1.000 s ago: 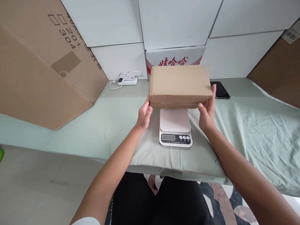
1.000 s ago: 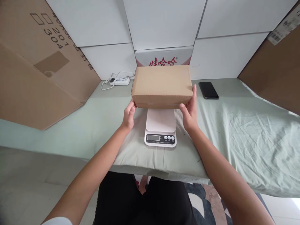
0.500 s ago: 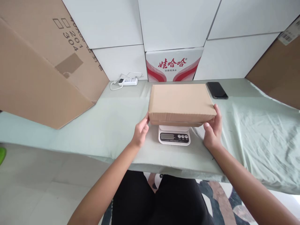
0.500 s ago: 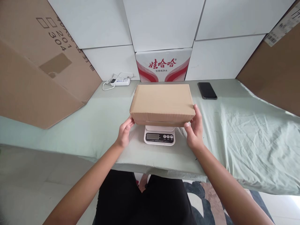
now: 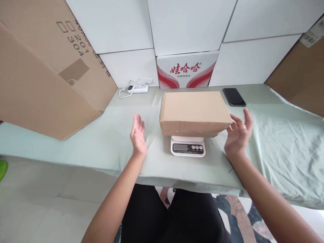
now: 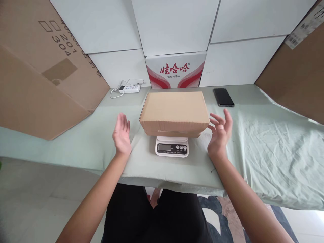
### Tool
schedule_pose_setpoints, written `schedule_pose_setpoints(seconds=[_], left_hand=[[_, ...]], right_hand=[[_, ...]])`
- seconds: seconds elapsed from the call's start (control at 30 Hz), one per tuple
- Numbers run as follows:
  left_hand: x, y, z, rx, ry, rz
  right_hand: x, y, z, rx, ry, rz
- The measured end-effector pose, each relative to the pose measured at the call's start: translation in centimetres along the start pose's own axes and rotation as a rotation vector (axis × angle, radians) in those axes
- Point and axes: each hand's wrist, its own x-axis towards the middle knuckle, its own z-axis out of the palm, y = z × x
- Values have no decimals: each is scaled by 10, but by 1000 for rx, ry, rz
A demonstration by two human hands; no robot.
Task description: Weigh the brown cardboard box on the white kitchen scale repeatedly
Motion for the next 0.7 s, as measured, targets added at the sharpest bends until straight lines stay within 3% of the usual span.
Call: schedule_pose_setpoints(seconds=[0.1,0.37,0.7], left_hand=[[9,-8,-8,-24,46,-42],[-7,-6,7,-53,-352,-114],[-9,4,7,-61,-437,-156]], right_hand=[[11,0,-1,63,96,29],[-5,8,-5,-49,-235,-47],[-5,4,-5,-107,-299,-94]])
